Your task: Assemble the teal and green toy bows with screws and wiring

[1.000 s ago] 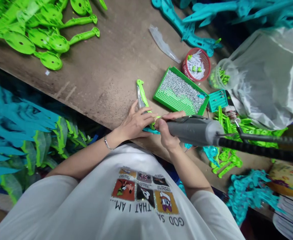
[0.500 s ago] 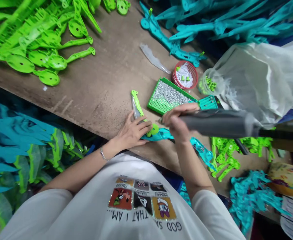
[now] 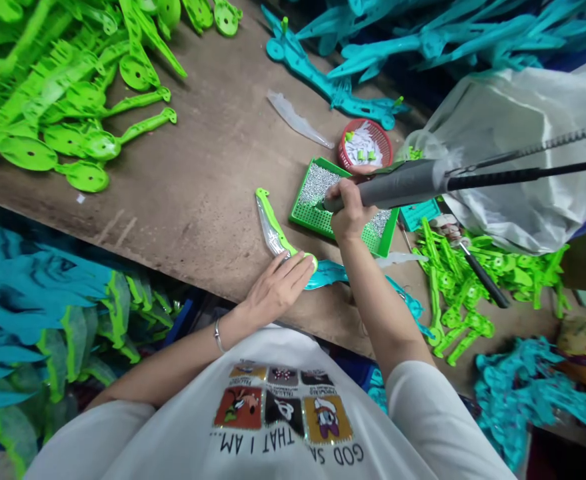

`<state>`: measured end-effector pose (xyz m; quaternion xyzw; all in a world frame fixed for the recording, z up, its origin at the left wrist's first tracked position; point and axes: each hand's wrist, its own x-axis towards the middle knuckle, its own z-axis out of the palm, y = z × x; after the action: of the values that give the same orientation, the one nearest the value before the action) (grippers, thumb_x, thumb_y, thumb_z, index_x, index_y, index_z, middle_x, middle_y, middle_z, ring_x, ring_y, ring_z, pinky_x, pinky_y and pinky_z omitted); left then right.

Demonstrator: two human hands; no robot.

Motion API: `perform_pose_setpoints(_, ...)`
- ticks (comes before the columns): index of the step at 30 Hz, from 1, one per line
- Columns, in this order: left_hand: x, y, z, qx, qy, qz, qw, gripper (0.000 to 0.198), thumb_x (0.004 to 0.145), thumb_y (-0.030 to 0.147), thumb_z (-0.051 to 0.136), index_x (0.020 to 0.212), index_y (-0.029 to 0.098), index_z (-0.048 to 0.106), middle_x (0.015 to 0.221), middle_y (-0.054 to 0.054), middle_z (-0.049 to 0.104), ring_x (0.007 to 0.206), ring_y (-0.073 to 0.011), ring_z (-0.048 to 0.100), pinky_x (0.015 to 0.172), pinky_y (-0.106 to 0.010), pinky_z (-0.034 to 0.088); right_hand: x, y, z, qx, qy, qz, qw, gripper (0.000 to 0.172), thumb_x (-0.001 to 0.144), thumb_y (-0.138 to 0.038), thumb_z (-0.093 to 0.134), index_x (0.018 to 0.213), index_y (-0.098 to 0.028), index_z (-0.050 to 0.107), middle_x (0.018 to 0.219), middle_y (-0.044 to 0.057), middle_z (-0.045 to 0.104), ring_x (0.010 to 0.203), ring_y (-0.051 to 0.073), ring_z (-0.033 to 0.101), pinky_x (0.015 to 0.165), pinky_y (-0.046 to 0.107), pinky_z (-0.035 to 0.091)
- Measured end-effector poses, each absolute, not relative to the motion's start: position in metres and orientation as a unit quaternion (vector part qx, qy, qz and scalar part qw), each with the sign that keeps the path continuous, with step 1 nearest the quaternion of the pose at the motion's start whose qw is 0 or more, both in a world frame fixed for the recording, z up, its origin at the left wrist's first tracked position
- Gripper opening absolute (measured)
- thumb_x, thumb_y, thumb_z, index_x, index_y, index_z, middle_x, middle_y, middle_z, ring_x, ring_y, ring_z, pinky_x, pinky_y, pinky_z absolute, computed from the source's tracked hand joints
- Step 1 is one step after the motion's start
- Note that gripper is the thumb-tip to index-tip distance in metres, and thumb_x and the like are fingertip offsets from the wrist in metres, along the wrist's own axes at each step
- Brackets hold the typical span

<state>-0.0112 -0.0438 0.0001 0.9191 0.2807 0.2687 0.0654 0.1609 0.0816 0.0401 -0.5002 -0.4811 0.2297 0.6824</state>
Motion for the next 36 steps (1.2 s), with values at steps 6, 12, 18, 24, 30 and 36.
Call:
perform_pose_setpoints(6,-0.011,-0.042,0.001,0.914,0.276,0.290,0.061,0.039,0.101,0.009,0.047,0.139,0.007,0.057,0.141,-0.013,0.065,0.133,-0.0254,0.060,0.115,-0.046,0.047,0.163,0.087,0.036,-0.504,-0.485,0.248,0.670,0.032,0.081,-0.055,0.066,0.084,-0.026,0.053,0.052,-0.010,0.043,0.043,0.010,0.047,0.049,0.027,0.044)
perform_pose_setpoints(12,-0.010,-0.041,0.000,0.908,0.281,0.302,0.067,0.037,0.100,0.010,0.050,0.135,0.008,0.061,0.139,-0.012,0.067,0.130,-0.0250,0.061,0.114,-0.044,0.048,0.167,0.090,0.033,-0.508,-0.501,0.261,0.651,0.037,0.079,-0.059,0.067,0.075,-0.025,0.051,0.054,-0.008,0.043,0.045,0.010,0.048,0.050,0.028,0.046)
perform_pose_setpoints(18,-0.010,-0.040,0.002,0.904,0.290,0.298,0.105,0.037,0.099,0.012,0.050,0.134,0.011,0.063,0.137,-0.011,0.068,0.130,-0.0228,0.061,0.112,-0.043,0.049,0.147,0.062,0.064,-0.479,-0.486,0.286,0.672,0.042,0.083,-0.057,0.070,0.068,-0.025,0.046,0.057,-0.007,0.044,0.047,0.010,0.050,0.052,0.029,0.048)
perform_pose_setpoints(24,-0.009,-0.041,0.001,0.894,0.298,0.315,0.116,0.036,0.096,0.012,0.055,0.130,0.014,0.065,0.130,-0.011,0.071,0.129,-0.0231,0.061,0.112,-0.043,0.050,0.117,0.029,0.077,-0.437,-0.514,0.393,0.626,0.029,0.083,-0.044,0.075,0.098,-0.030,0.054,0.058,-0.009,0.051,0.044,0.012,0.049,0.048,0.030,0.046)
perform_pose_setpoints(30,-0.007,-0.040,0.002,0.886,0.295,0.341,0.105,0.026,0.096,0.013,0.057,0.119,0.011,0.069,0.117,-0.011,0.075,0.122,-0.0229,0.065,0.111,-0.041,0.051,0.108,0.030,0.058,-0.447,-0.524,0.417,0.593,0.025,0.085,-0.043,0.072,0.093,-0.025,0.057,0.058,-0.008,0.050,0.045,0.010,0.047,0.049,0.028,0.045)
perform_pose_setpoints(36,-0.008,-0.041,0.000,0.890,0.298,0.330,0.105,0.029,0.095,0.011,0.058,0.122,0.011,0.067,0.117,-0.010,0.075,0.123,-0.0225,0.064,0.111,-0.041,0.051,0.106,0.039,0.071,-0.487,-0.605,0.421,0.469,0.024,0.081,-0.039,0.069,0.069,-0.023,0.055,0.060,-0.005,0.051,0.055,0.011,0.050,0.060,0.030,0.050)
